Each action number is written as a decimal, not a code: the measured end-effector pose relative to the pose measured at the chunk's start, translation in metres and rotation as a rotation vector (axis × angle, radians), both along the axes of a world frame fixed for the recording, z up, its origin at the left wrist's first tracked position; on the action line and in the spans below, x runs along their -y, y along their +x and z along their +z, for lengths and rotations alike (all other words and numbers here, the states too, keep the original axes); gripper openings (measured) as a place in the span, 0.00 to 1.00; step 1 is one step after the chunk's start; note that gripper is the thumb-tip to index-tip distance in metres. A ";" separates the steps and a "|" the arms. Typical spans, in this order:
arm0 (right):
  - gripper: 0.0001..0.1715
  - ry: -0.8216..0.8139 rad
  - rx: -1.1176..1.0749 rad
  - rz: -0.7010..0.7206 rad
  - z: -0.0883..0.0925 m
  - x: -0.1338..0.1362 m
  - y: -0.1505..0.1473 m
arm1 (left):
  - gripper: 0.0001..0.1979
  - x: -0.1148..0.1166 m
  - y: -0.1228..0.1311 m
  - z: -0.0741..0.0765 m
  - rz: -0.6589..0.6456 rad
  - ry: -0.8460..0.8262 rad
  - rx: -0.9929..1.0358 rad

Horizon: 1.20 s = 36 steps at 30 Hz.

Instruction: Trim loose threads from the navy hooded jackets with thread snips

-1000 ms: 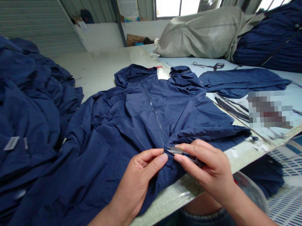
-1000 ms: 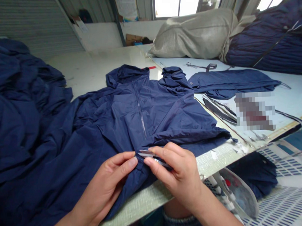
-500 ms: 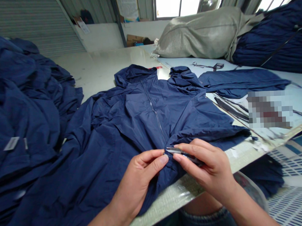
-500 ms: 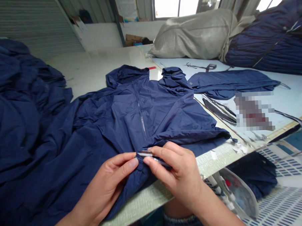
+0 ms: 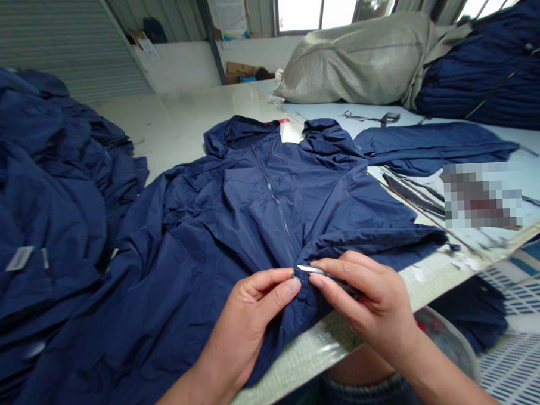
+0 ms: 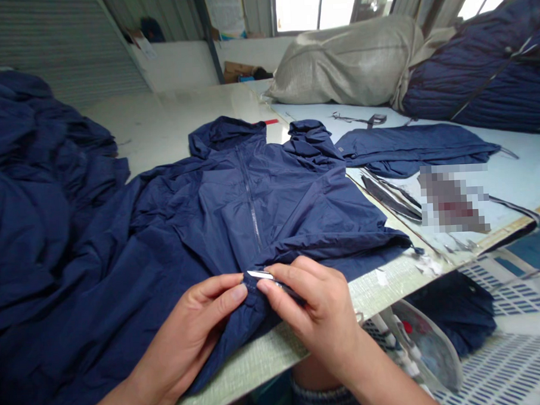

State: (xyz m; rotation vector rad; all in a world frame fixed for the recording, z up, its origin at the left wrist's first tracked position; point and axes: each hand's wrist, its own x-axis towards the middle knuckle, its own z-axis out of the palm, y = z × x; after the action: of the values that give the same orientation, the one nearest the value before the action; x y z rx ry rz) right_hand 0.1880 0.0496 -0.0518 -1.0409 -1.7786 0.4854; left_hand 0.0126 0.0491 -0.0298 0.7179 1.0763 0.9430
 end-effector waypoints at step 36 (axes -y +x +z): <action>0.10 -0.115 0.025 0.038 0.002 -0.037 0.026 | 0.15 0.001 -0.003 -0.003 -0.018 -0.023 -0.040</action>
State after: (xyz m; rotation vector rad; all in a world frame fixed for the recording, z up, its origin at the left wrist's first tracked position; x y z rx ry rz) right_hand 0.2143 0.0867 -0.0494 -1.0980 -1.8133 0.6063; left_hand 0.0097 0.0484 -0.0325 0.7289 1.1125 0.9029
